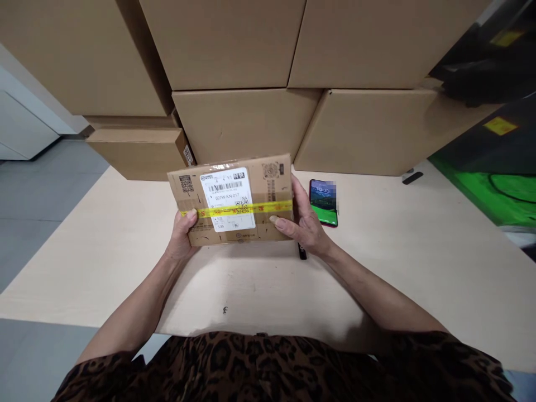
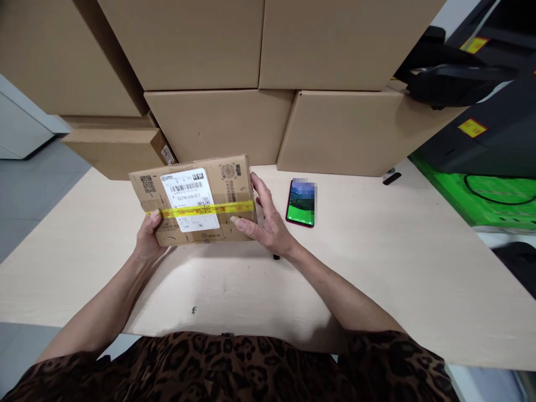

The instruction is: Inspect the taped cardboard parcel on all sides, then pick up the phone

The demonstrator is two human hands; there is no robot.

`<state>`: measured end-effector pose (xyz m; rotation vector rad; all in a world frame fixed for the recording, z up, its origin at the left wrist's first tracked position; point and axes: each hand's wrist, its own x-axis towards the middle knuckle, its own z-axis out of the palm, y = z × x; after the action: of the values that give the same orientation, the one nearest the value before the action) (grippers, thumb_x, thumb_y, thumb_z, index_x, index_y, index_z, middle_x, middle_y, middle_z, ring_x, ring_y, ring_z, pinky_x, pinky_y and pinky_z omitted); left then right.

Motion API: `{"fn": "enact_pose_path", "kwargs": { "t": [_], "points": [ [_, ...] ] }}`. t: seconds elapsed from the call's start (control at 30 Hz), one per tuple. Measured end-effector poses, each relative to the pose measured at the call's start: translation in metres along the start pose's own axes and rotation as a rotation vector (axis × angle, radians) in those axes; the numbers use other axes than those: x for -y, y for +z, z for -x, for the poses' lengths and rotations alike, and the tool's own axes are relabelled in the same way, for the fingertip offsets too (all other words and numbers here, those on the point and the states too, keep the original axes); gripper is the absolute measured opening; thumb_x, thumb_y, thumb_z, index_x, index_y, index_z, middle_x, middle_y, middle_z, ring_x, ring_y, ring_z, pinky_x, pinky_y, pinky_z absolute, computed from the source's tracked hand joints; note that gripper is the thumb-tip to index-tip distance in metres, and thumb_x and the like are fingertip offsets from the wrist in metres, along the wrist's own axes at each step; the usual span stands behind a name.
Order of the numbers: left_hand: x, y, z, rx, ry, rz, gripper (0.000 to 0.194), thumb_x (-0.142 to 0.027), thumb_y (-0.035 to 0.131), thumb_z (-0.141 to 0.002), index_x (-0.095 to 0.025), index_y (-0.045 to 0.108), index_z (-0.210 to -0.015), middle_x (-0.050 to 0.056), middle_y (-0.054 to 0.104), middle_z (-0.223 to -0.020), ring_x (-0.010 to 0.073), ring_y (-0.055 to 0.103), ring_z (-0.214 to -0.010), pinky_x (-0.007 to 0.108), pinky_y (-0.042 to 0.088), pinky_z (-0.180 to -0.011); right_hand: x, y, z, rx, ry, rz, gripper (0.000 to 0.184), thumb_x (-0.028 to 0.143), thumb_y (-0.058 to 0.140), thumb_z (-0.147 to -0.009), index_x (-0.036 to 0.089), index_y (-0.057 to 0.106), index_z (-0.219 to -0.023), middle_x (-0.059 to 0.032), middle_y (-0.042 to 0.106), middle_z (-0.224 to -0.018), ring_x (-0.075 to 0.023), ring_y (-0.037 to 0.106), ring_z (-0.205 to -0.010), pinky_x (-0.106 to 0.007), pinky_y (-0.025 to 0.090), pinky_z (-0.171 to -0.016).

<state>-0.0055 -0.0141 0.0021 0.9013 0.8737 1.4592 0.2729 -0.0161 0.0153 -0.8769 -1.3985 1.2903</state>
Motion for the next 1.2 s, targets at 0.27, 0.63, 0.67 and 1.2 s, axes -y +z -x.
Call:
{"fn": "enact_pose_path", "kwargs": {
  "t": [0.27,0.63,0.67,1.2],
  "points": [
    [0.000,-0.006,0.006,0.153,0.053,-0.153,0.089,-0.048,0.097,-0.067,-0.023,0.060,-0.144,0.016,0.077,-0.133,0.0394,0.075,-0.122,0.048,0.067,-0.097,0.006,-0.010,-0.003,-0.104,0.057,-0.163,0.137,0.054,0.099,-0.061,0.046,0.018,-0.172,-0.0028,0.059,-0.160,-0.0351,0.060,-0.145,-0.057,0.046,-0.127],
    [-0.003,-0.003,-0.003,0.217,0.082,-0.067,0.105,-0.102,0.058,-0.073,-0.024,0.067,-0.143,0.014,0.076,-0.139,0.0408,0.057,-0.150,0.054,0.050,-0.124,-0.017,-0.031,-0.009,0.090,-0.550,0.488,0.146,0.059,0.093,-0.071,0.042,-0.012,-0.172,-0.0084,0.022,-0.181,-0.0400,0.041,-0.160,-0.063,0.051,-0.121],
    [-0.006,-0.001,-0.003,0.229,0.081,-0.050,0.104,-0.102,0.054,-0.075,-0.025,0.066,-0.144,0.014,0.074,-0.142,0.0404,0.055,-0.152,0.054,0.049,-0.125,-0.019,-0.032,-0.011,0.089,-0.601,0.550,0.147,0.061,0.092,-0.071,0.042,-0.013,-0.172,-0.0082,0.017,-0.182,-0.0414,0.038,-0.162,-0.065,0.051,-0.122],
    [0.023,-0.019,-0.001,0.154,0.392,-0.275,0.067,-0.066,0.074,-0.092,-0.037,0.057,-0.149,0.006,0.067,-0.148,0.0292,0.060,-0.145,0.048,0.046,-0.128,-0.042,-0.011,-0.008,-0.315,-0.394,0.147,0.087,0.091,0.034,-0.092,0.048,0.028,-0.168,0.0033,0.031,-0.180,-0.0293,0.018,-0.172,-0.065,0.024,-0.136]
  ]
}}
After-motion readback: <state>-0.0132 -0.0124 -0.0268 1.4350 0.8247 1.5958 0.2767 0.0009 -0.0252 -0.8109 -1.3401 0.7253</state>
